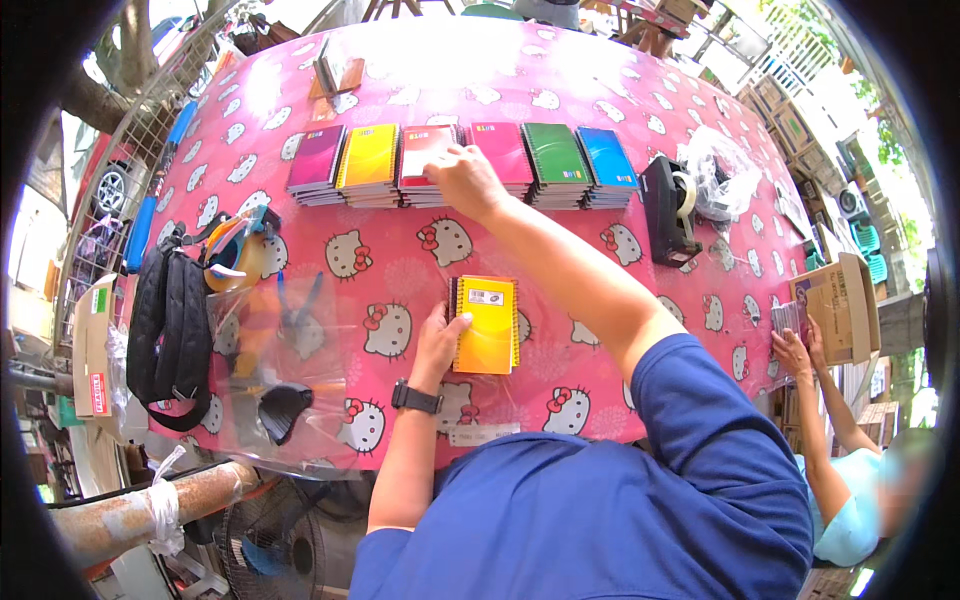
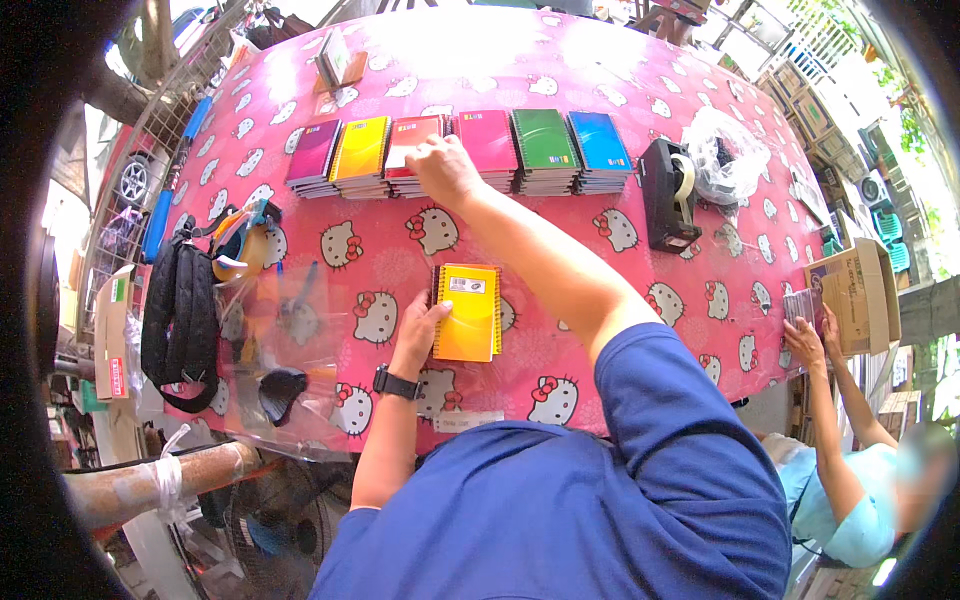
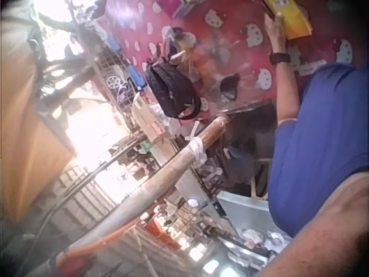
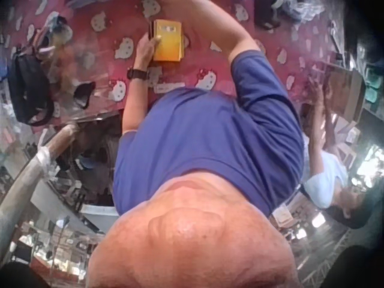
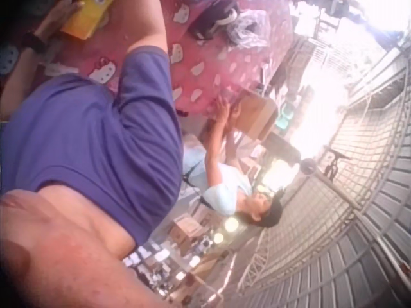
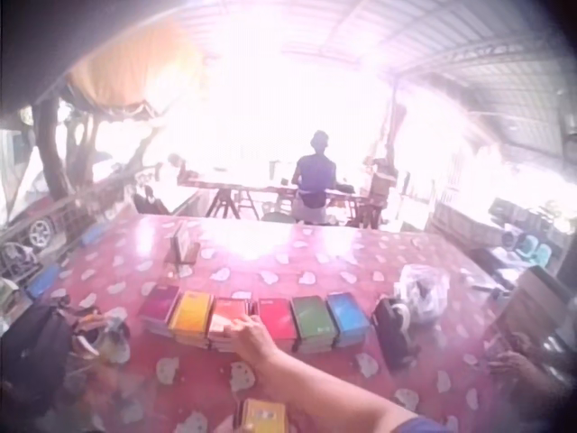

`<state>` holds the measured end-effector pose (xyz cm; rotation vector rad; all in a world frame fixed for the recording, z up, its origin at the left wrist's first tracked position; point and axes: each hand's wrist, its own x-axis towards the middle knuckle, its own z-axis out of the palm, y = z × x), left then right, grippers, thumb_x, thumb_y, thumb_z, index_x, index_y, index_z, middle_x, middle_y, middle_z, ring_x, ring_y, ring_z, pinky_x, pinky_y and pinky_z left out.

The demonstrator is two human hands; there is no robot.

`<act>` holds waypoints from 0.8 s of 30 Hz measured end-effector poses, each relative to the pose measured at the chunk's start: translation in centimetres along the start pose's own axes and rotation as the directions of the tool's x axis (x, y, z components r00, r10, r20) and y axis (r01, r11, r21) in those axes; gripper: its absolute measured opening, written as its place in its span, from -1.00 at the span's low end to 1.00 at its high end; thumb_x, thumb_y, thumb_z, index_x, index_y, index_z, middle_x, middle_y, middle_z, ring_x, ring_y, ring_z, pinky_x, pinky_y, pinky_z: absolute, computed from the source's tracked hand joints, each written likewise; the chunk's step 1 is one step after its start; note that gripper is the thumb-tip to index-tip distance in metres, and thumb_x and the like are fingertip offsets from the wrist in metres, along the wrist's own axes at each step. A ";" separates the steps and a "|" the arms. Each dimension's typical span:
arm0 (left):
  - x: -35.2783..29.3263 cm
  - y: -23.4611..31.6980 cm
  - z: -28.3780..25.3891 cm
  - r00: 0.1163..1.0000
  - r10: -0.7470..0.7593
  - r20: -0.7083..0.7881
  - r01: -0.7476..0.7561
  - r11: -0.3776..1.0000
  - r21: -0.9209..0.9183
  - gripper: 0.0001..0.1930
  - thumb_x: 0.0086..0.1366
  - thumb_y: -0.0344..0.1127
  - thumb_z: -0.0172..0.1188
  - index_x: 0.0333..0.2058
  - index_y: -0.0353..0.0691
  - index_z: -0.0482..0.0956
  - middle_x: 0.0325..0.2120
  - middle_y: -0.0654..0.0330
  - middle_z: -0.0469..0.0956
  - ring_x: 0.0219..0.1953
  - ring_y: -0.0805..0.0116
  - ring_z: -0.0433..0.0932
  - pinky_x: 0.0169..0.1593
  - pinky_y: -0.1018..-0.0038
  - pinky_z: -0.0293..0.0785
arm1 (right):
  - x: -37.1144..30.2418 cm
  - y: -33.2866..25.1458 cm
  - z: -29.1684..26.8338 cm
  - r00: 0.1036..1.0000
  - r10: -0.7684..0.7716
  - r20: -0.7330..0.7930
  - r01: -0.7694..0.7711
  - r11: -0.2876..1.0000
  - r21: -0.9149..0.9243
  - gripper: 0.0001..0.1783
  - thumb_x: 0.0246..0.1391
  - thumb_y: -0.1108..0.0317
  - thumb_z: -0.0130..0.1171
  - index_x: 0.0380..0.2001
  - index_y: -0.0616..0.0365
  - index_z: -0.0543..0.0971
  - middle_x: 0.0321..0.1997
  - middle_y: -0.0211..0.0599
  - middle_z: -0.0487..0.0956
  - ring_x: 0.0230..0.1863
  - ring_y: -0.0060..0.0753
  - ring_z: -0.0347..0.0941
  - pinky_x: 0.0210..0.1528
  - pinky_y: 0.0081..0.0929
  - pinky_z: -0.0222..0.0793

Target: The person places small colorful notebooks into plastic bags, seals the bags using a tape dispenser, and organizes the packaged items on a table.

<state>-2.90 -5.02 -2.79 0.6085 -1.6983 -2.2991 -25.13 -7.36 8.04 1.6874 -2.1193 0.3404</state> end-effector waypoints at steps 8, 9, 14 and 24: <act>-0.2 0.5 -0.3 0.998 0.020 -0.054 -0.021 1.000 -0.016 -0.69 0.25 -0.26 0.05 -0.13 -0.38 0.39 -0.31 0.15 0.54 -0.28 0.47 0.49 -0.17 0.55 0.41 | -8.9 1.8 -9.8 0.940 0.115 0.322 -0.318 0.635 0.704 -0.77 0.03 0.35 0.08 -0.27 0.25 0.54 -0.29 -0.13 0.59 -0.21 -0.02 0.50 -0.12 -0.24 0.39; -0.1 0.7 -0.2 0.996 0.007 -0.087 -0.007 1.000 0.008 -0.66 0.24 -0.19 0.09 -0.16 -0.36 0.43 -0.38 0.17 0.56 -0.32 0.48 0.48 -0.21 0.54 0.40 | -10.6 1.0 -8.9 0.916 0.055 0.396 -0.334 0.653 0.680 -0.78 0.02 0.36 0.10 -0.29 0.25 0.55 -0.28 -0.13 0.59 -0.21 -0.02 0.50 -0.11 -0.25 0.39; -0.4 1.3 0.5 0.994 0.069 -0.090 -0.045 0.966 0.253 -0.48 -0.05 -0.14 0.39 -0.19 -0.37 0.44 -0.34 0.07 0.59 -0.29 0.37 0.57 -0.18 0.44 0.46 | -10.8 -0.6 -3.8 0.977 -0.029 0.209 -0.045 0.939 0.340 -0.72 -0.09 0.26 0.21 -0.31 0.20 0.57 -0.24 -0.08 0.55 -0.11 -0.07 0.43 -0.07 -0.24 0.34; -0.9 1.3 0.9 0.990 0.036 -0.135 -0.010 0.982 0.189 -0.42 -0.07 -0.08 0.43 -0.18 -0.37 0.44 -0.34 0.12 0.59 -0.30 0.41 0.56 -0.20 0.47 0.47 | -6.3 3.5 -3.4 0.981 0.192 0.021 -0.192 0.981 0.020 -0.66 -0.09 0.33 0.21 -0.19 0.18 0.51 -0.24 -0.19 0.56 -0.12 -0.19 0.44 -0.10 -0.32 0.34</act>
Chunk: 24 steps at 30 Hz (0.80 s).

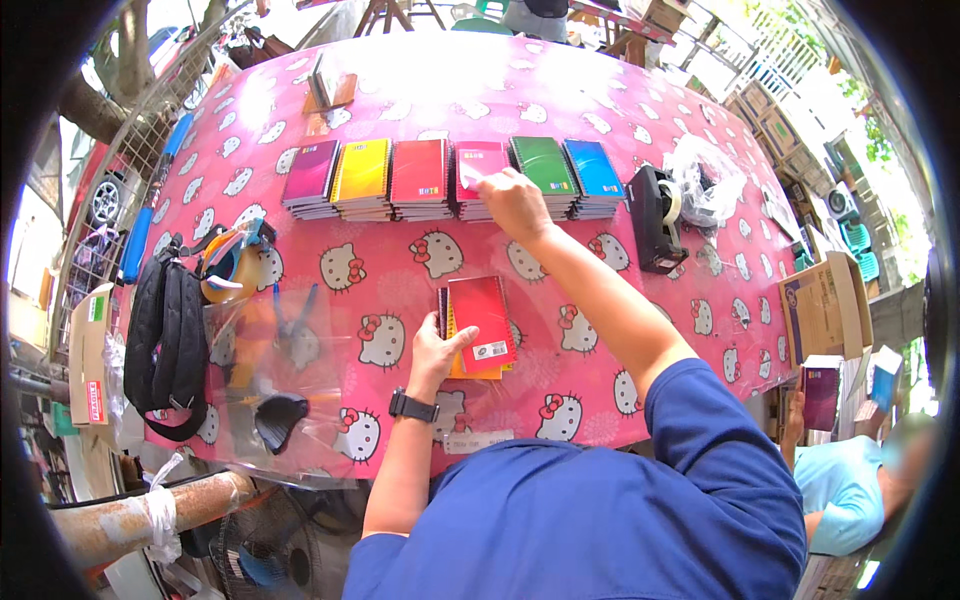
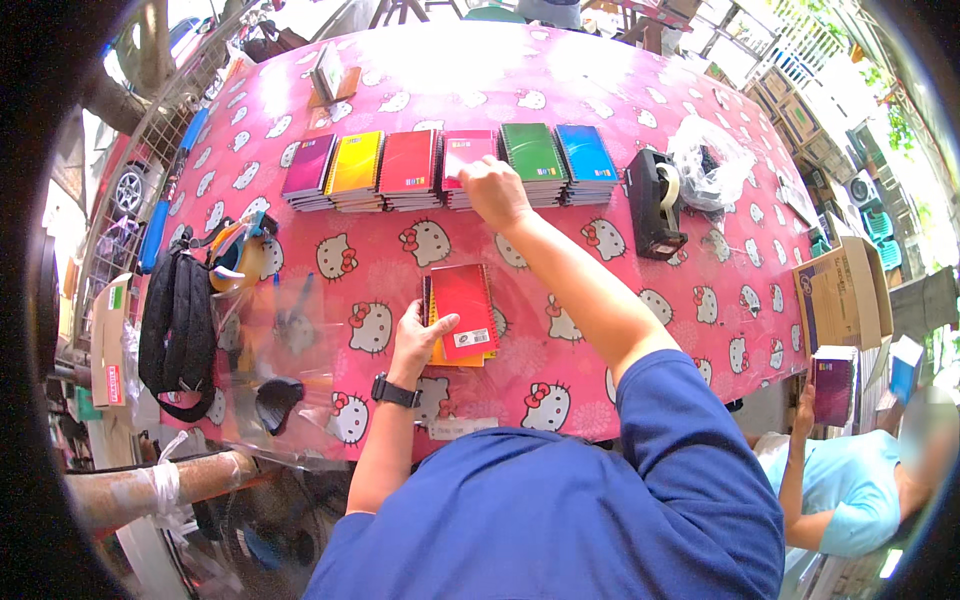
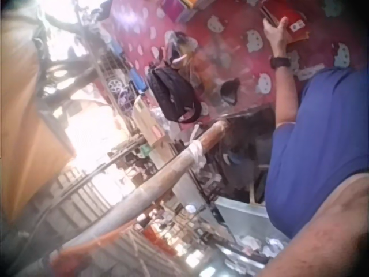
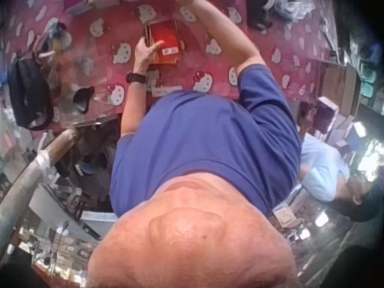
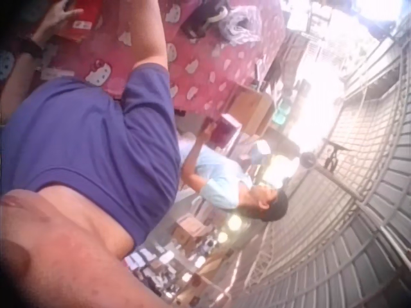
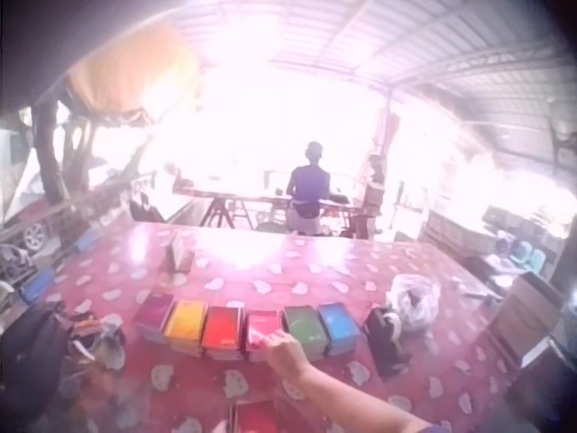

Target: The person places small colorful notebooks into plastic bags, seals the bags using a tape dispenser, and organizes the packaged items on a table.

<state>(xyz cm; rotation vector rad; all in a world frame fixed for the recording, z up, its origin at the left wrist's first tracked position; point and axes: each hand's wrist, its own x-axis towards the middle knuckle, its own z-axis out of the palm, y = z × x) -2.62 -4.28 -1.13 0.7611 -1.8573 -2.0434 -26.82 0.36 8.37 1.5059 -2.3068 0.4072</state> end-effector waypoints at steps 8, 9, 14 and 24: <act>0.4 -0.9 -0.1 0.997 0.067 -0.049 -0.077 0.968 -0.237 -0.34 0.28 0.25 -0.18 -0.18 -0.37 0.42 -0.34 0.20 0.51 -0.28 0.46 0.43 -0.17 0.49 0.35 | -11.8 -7.2 -5.4 0.772 0.623 0.126 -0.475 0.434 0.766 -0.75 -0.13 0.34 0.26 -0.40 0.24 0.47 -0.30 -0.18 0.53 -0.36 -0.41 0.49 -0.29 -0.38 0.41; 0.5 -1.1 0.1 0.995 0.084 -0.055 -0.096 0.964 -0.249 -0.39 0.26 0.20 -0.06 -0.16 -0.37 0.42 -0.30 0.19 0.52 -0.25 0.44 0.45 -0.15 0.49 0.36 | -13.9 -7.3 -4.1 0.823 0.520 0.227 -0.520 0.533 0.667 -0.73 -0.14 0.32 0.29 -0.42 0.23 0.48 -0.34 -0.17 0.55 -0.38 -0.37 0.52 -0.32 -0.37 0.41; 0.0 0.7 -0.4 0.999 0.025 0.037 -0.022 0.997 -0.080 -0.43 0.07 -0.14 0.30 -0.05 -0.40 0.34 -0.21 0.09 0.53 -0.18 0.39 0.51 -0.08 0.48 0.41 | -12.2 -4.7 -3.9 0.909 0.299 0.289 -0.403 0.808 0.431 -0.62 -0.16 0.03 0.29 -0.61 0.15 0.52 -0.55 -0.16 0.53 -0.47 -0.04 0.48 -0.36 -0.18 0.38; -0.4 0.4 0.4 0.991 0.095 -0.090 -0.103 0.991 -0.089 -0.63 0.10 -0.30 0.27 -0.18 -0.37 0.42 -0.25 0.10 0.56 -0.21 0.40 0.53 -0.11 0.49 0.42 | 1.4 9.0 -1.7 0.636 0.732 0.244 -0.707 0.680 -0.194 -0.43 -0.09 -0.08 0.22 -0.20 0.21 0.55 -0.07 -0.03 0.52 0.03 -0.01 0.37 0.03 -0.26 0.32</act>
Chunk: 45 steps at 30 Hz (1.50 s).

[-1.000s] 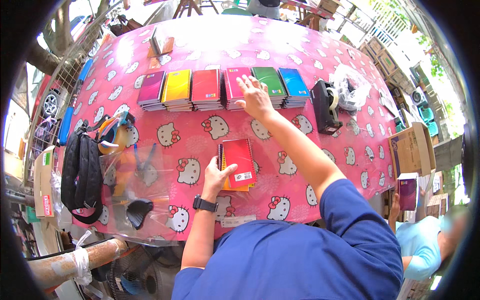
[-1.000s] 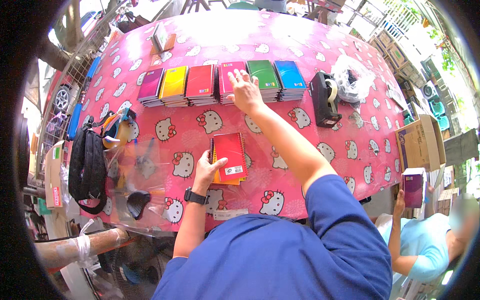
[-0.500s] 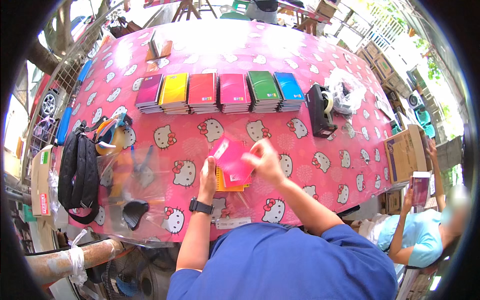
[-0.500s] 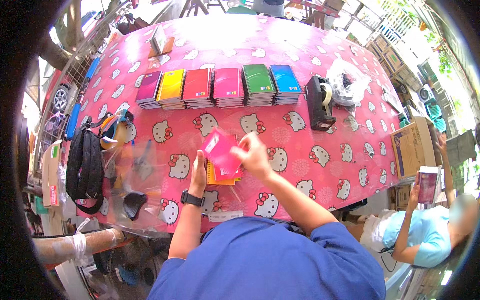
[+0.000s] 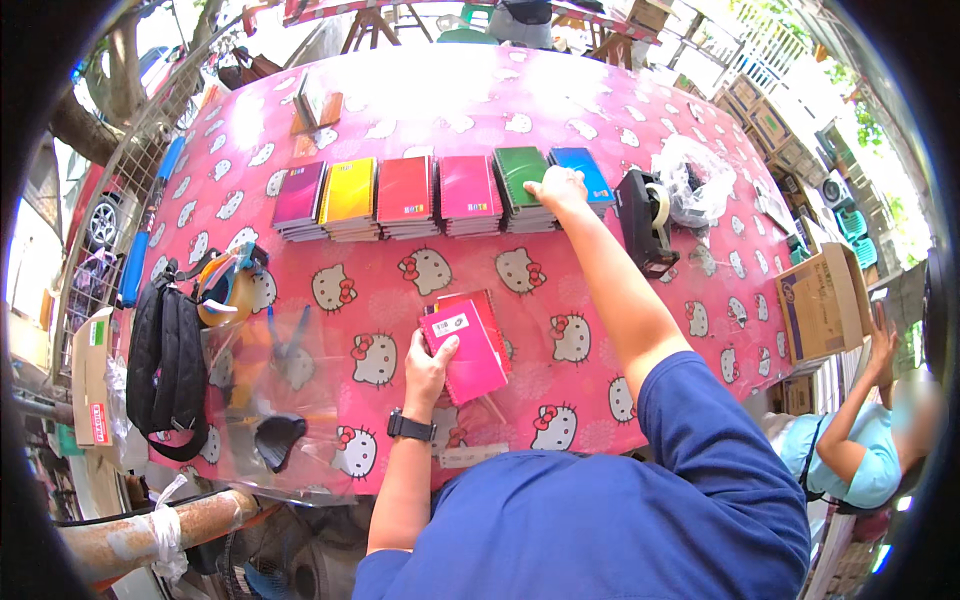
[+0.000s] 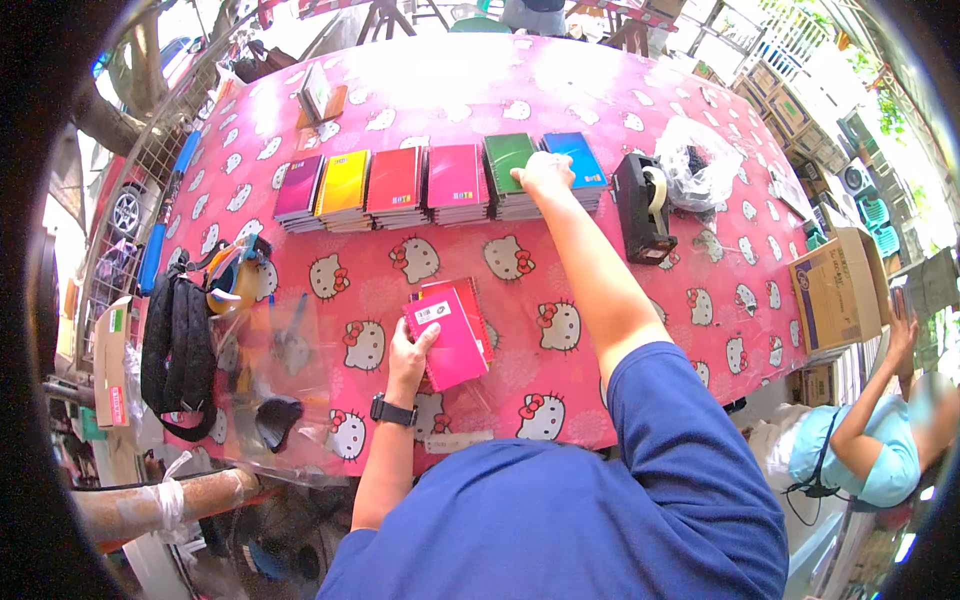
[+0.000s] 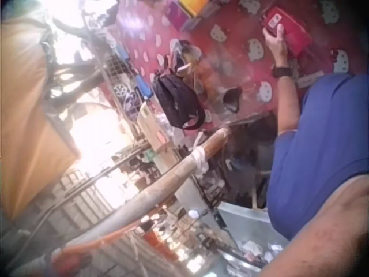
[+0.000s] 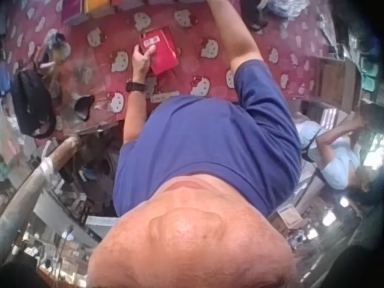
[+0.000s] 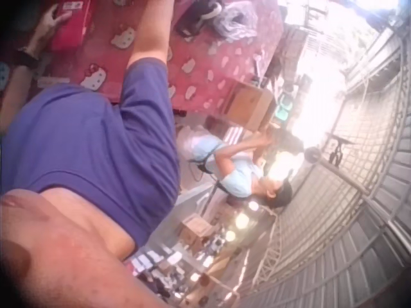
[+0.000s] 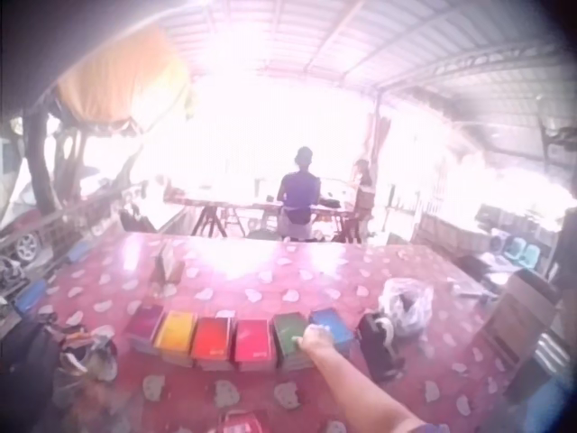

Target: The person places small colorful notebooks into plastic bags, seals the bags using a tape dispenser, and organizes the packaged items on a table.

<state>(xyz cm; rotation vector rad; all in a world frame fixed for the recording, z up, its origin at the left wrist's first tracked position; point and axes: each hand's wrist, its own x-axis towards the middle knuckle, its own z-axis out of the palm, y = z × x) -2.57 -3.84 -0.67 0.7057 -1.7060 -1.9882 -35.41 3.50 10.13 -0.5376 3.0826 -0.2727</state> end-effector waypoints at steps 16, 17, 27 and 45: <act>1.0 -1.8 -0.9 1.000 0.028 0.009 -0.025 0.966 -0.257 -0.47 0.21 0.02 0.16 -0.05 -0.31 0.32 -0.11 0.12 0.44 -0.09 0.32 0.43 -0.02 0.41 0.33 | -24.7 -4.5 1.3 0.852 -0.504 0.144 0.456 0.848 0.272 -0.58 -0.14 0.33 0.19 -0.17 0.22 0.38 -0.20 0.02 0.37 -0.22 0.05 0.45 -0.23 -0.17 0.43; 0.9 -0.9 -0.3 0.999 0.023 0.028 -0.015 0.967 -0.253 -0.47 0.21 0.02 0.16 -0.05 -0.31 0.32 -0.11 0.12 0.44 -0.09 0.32 0.43 -0.02 0.41 0.33 | -25.9 -4.2 1.9 0.800 -0.596 0.075 0.504 0.734 0.456 -0.45 -0.22 0.16 0.33 -0.16 0.17 0.40 -0.22 0.02 0.41 -0.21 0.01 0.45 -0.18 -0.22 0.42; 0.6 -0.2 1.1 0.990 -0.047 0.134 0.075 0.976 -0.206 -0.46 0.05 -0.42 0.28 -0.01 -0.33 0.25 -0.17 0.14 0.48 -0.14 0.41 0.48 -0.05 0.50 0.42 | 0.8 14.1 2.9 0.745 0.270 -0.610 -0.166 0.961 0.223 -0.40 -0.18 -0.06 0.26 -0.27 0.30 0.53 -0.29 0.10 0.54 -0.21 0.04 0.47 -0.08 -0.21 0.36; 0.7 1.2 -0.9 0.907 -0.170 0.385 0.363 0.779 -0.511 -0.54 0.19 -0.12 0.20 -0.06 -0.30 0.32 -0.23 0.16 0.49 -0.17 0.42 0.47 -0.12 0.52 0.41 | -27.5 -0.5 1.9 0.677 -0.704 -0.215 0.719 0.570 0.397 -0.48 -0.27 0.13 0.36 -0.16 0.00 0.50 -0.23 -0.22 0.46 -0.09 -0.11 0.33 0.00 -0.16 0.21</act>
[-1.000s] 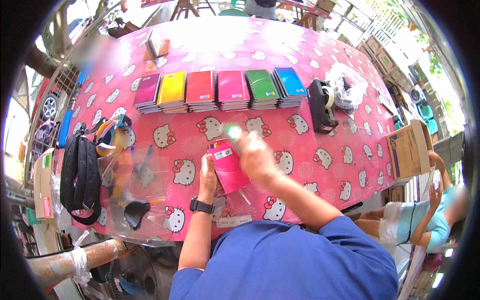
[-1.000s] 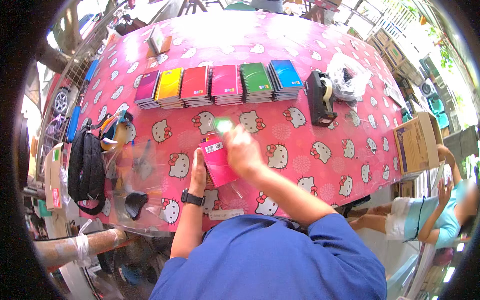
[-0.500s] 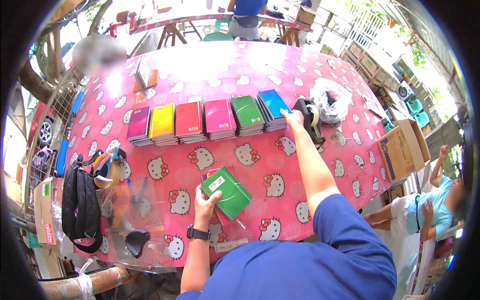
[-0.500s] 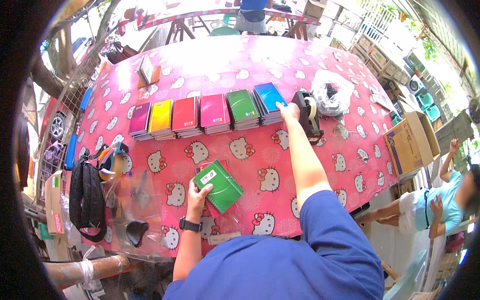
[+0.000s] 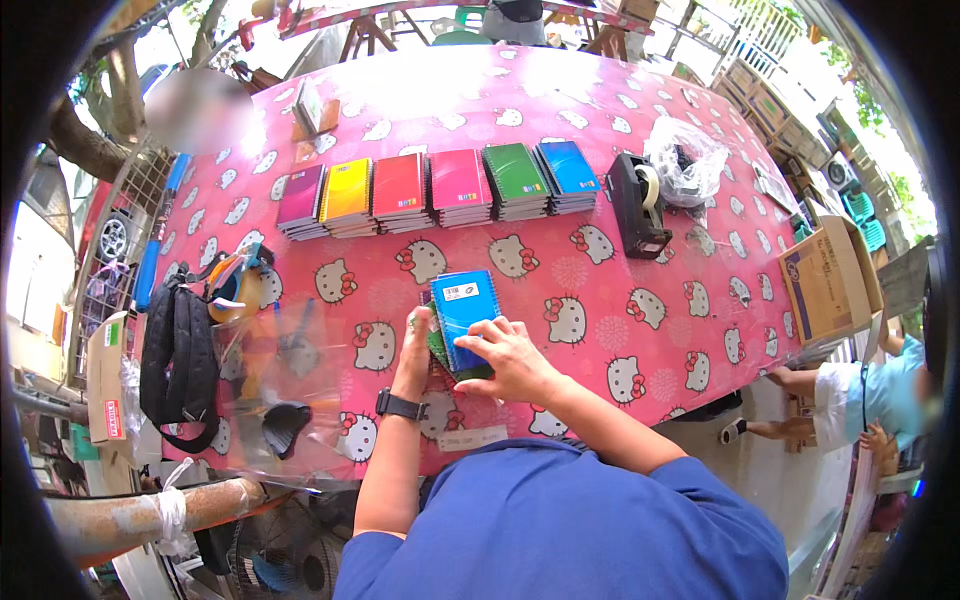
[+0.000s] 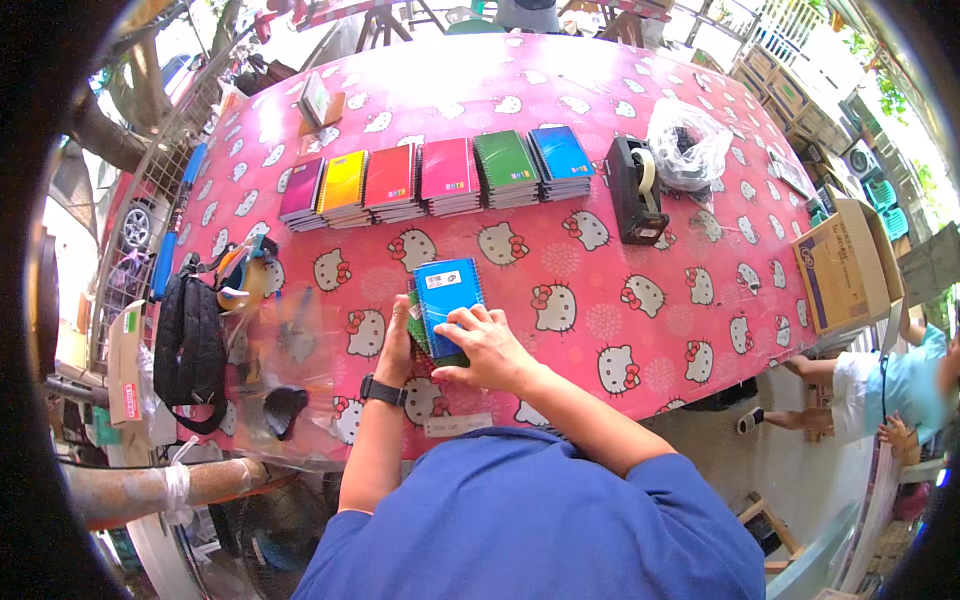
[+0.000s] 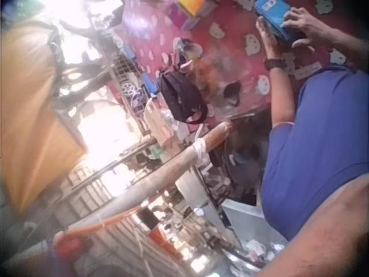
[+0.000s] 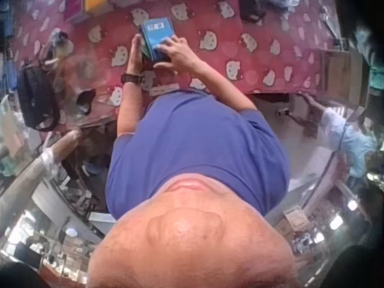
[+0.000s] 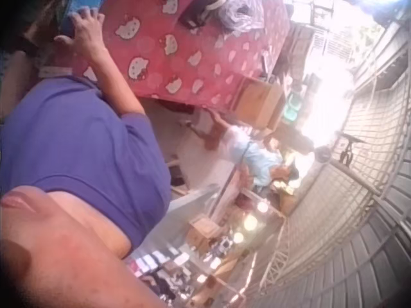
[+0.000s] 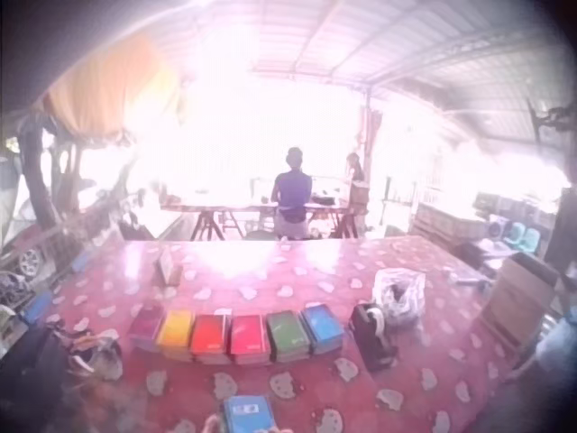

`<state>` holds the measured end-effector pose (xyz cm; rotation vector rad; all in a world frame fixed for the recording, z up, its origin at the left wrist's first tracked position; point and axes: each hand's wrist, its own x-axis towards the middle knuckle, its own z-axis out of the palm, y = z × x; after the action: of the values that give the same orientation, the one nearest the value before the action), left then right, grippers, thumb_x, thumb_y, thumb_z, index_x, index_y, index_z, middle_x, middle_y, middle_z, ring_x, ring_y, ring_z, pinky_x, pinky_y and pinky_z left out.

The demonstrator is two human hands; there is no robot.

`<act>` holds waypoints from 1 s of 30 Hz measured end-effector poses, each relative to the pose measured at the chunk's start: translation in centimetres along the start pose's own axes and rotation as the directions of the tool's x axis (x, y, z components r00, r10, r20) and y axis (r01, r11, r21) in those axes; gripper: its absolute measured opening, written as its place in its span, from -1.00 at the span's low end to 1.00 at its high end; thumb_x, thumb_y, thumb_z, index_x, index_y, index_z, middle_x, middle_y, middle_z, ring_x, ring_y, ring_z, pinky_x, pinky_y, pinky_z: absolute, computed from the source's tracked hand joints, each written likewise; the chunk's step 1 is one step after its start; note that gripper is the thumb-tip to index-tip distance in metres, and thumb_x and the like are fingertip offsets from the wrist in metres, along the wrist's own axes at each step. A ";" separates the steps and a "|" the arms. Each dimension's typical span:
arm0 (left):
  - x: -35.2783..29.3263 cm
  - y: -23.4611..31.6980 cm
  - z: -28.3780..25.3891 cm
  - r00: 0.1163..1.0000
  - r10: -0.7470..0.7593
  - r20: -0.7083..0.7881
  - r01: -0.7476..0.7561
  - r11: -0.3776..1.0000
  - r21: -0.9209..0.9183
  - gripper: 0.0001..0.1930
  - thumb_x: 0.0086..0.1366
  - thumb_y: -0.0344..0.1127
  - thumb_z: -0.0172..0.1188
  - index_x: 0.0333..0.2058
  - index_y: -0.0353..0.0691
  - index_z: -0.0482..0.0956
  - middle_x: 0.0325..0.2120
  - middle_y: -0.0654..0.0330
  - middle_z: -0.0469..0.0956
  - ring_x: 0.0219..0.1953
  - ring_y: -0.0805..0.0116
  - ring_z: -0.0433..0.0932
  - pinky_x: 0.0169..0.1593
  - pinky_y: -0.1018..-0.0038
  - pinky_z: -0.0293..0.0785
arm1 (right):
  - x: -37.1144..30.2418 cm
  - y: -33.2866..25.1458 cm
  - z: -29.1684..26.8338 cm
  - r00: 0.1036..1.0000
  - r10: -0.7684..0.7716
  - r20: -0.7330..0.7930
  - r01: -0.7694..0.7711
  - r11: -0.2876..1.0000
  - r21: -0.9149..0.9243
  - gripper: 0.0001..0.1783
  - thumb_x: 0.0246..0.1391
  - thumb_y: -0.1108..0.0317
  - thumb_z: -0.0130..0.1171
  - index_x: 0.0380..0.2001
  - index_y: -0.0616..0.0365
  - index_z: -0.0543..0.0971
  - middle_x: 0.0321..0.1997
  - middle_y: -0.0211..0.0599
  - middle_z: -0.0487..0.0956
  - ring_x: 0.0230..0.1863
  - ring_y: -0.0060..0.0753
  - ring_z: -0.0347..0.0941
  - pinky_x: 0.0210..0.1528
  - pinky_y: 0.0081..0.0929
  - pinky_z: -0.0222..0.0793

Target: The person places small colorful notebooks into plastic bags, seals the bags using a tape dispenser, and organizes the packaged items on a table.

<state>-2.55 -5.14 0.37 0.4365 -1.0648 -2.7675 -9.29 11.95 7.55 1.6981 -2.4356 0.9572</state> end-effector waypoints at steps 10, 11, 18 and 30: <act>-4.2 2.3 5.1 0.931 0.261 0.255 -0.364 0.703 0.611 -0.05 -0.23 -0.54 0.43 0.16 -0.19 0.08 0.01 0.14 0.35 0.05 0.32 0.35 0.10 0.40 0.34 | -1.9 2.9 -2.3 0.932 0.294 0.214 -0.312 0.343 0.886 0.01 -0.27 0.26 0.47 0.22 0.18 0.10 0.08 -0.27 0.33 0.12 -0.42 0.23 0.16 -0.41 0.17; -4.3 2.0 5.0 0.924 0.283 0.258 -0.380 0.762 0.524 -0.01 -0.24 -0.55 0.43 0.19 -0.17 0.04 0.06 0.12 0.29 0.10 0.30 0.31 0.14 0.38 0.30 | -2.0 2.9 -2.2 0.944 0.274 0.183 -0.276 0.354 0.894 0.00 -0.28 0.29 0.47 0.21 0.15 0.12 0.08 -0.28 0.33 0.11 -0.42 0.24 0.17 -0.42 0.17; -4.6 -1.4 4.5 0.888 0.427 0.173 -0.432 0.640 0.636 0.01 -0.30 -0.57 0.33 0.21 -0.13 0.01 0.02 0.11 0.26 0.09 0.27 0.29 0.16 0.37 0.26 | -1.6 2.4 1.2 0.975 0.207 0.081 -0.151 0.346 0.926 -0.11 -0.38 0.39 0.45 0.08 0.07 0.19 0.01 -0.34 0.36 0.09 -0.45 0.27 0.16 -0.44 0.18; -5.0 -2.7 2.4 0.843 0.512 0.163 -0.413 0.424 0.806 -0.18 -0.13 -0.25 0.48 0.06 -0.30 0.16 -0.07 0.07 0.38 0.00 0.28 0.39 0.04 0.37 0.36 | -1.1 3.9 0.3 0.939 0.171 0.298 -0.343 0.415 0.843 -0.05 -0.38 0.40 0.49 0.13 0.10 0.18 0.06 -0.31 0.33 0.13 -0.46 0.22 0.20 -0.42 0.12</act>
<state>1.29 -0.47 1.38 0.2908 -2.0503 -1.5782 -12.08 13.56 5.09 1.5629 -2.4662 2.6335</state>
